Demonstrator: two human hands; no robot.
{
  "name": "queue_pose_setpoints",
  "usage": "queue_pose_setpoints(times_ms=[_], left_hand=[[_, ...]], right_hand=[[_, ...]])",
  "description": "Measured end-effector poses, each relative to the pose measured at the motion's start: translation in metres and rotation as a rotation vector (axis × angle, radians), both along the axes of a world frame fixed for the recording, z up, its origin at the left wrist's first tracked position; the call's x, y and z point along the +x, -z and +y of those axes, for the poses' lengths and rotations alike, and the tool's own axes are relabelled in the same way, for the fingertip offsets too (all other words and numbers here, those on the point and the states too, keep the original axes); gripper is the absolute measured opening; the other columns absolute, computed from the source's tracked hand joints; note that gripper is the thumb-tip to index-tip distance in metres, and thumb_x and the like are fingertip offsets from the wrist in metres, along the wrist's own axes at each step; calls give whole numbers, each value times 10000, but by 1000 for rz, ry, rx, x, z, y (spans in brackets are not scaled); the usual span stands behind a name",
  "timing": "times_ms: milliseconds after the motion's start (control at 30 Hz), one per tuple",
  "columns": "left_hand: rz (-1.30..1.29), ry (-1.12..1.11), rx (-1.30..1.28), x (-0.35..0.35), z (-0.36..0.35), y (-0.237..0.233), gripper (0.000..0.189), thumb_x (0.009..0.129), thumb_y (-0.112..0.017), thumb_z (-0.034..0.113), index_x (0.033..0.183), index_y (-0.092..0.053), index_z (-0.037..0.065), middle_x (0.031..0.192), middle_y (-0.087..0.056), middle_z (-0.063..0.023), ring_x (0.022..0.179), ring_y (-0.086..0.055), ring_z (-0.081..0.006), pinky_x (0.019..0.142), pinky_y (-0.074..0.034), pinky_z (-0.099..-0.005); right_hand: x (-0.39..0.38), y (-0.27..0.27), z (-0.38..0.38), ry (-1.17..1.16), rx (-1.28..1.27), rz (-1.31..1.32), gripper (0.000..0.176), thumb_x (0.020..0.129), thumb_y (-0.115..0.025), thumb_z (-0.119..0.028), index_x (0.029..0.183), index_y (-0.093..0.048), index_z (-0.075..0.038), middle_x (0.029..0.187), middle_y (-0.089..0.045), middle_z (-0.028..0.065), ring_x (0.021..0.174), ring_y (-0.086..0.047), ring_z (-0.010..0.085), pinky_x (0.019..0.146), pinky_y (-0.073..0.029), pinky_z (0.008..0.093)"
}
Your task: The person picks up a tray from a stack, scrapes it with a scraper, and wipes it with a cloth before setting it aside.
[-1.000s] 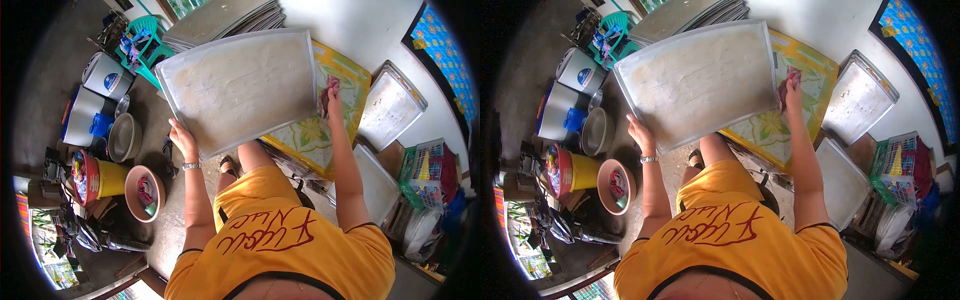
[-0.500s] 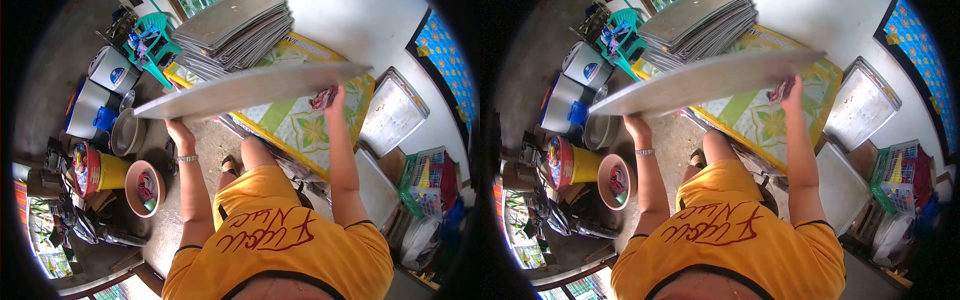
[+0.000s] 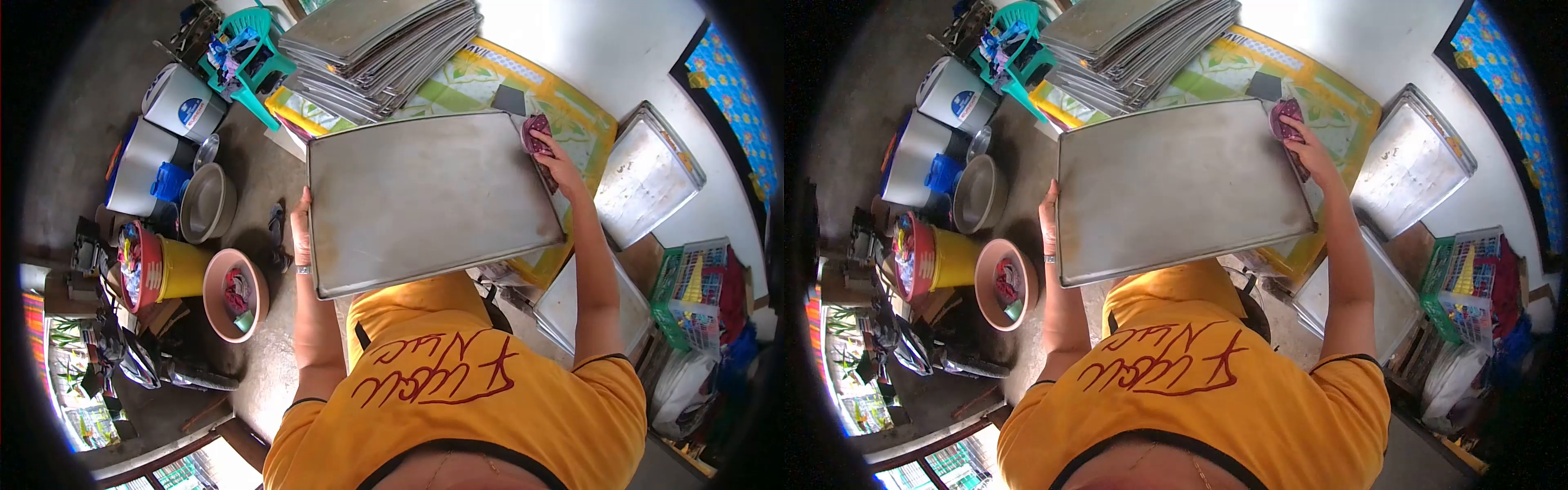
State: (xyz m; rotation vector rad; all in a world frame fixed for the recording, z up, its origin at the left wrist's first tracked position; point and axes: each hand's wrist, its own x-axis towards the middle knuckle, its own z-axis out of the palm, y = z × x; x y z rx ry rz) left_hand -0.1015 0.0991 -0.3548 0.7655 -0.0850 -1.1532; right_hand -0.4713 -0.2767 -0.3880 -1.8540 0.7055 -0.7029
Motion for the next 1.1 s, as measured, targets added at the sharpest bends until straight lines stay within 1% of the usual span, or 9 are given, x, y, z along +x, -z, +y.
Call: queue_pose_setpoints(times_ms=[167,267,367,433,500,767,867,967,1100], left_hand=[[-25,63,-83,5,1,12,500,967,-496,449,1215,-573,22,1118,-655,-126,975,-643,-261,868,-534,-395],[40,-6,4,-17,-10,-6,488,973,-486,447,1218,-572,33,1115,-653,-124,983,-640,-259,871,-530,-404],[107,327,-351,-2,-9,6,481,975,-482,446,1212,-571,38,1103,-656,-128,954,-650,-265,843,-543,-401],[-74,89,-20,-9,-12,7,441,982,-487,406,1209,-570,37,1093,-658,-127,932,-656,-272,827,-551,-396],[-271,-152,305,-10,-12,5,402,989,-491,365,1207,-568,36,1084,-661,-125,910,-662,-279,811,-559,-391],[-235,-135,201,16,7,34,388,1022,-429,291,1261,-514,-3,1154,-626,-127,990,-641,-267,847,-549,-414],[-392,-153,339,-1,2,6,455,1031,-384,365,1279,-505,3,1162,-623,-127,1040,-621,-262,907,-521,-415],[-118,-184,133,-12,3,7,576,1017,-330,490,1294,-498,13,1168,-622,-128,1068,-611,-247,927,-508,-386],[-182,-147,66,-26,3,9,734,937,-313,676,1220,-541,39,1116,-636,-74,998,-620,-226,901,-507,-382]], right_hand=[[47,-57,66,144,-270,238,396,887,-587,-109,1281,-569,-145,1215,-551,178,1106,-561,336,951,-457,400],[103,-84,171,16,-575,97,359,892,-598,-221,1239,-592,-128,1145,-564,184,961,-591,345,851,-495,436],[150,-62,276,-263,-651,-45,441,834,-659,-341,1238,-604,-173,1112,-561,119,973,-549,323,818,-459,467],[164,-42,306,-220,-784,-180,503,807,-662,-427,1258,-596,-213,1081,-557,60,976,-512,275,858,-405,474],[158,-24,284,-253,-783,-114,461,831,-635,-408,1248,-596,-217,1066,-556,87,943,-519,286,836,-401,481],[43,67,43,407,-725,850,360,962,-458,-379,1104,-632,-98,1115,-558,193,1052,-539,385,841,-456,502],[49,48,15,632,-600,668,345,965,-459,-369,1098,-620,-94,1037,-580,207,937,-585,388,773,-485,486],[116,-17,106,242,-631,215,291,937,-522,-306,1136,-594,-106,892,-602,200,787,-592,385,673,-480,493],[188,-39,265,-273,-698,49,424,874,-613,-300,1283,-566,-197,1067,-589,96,929,-554,310,763,-443,466]])
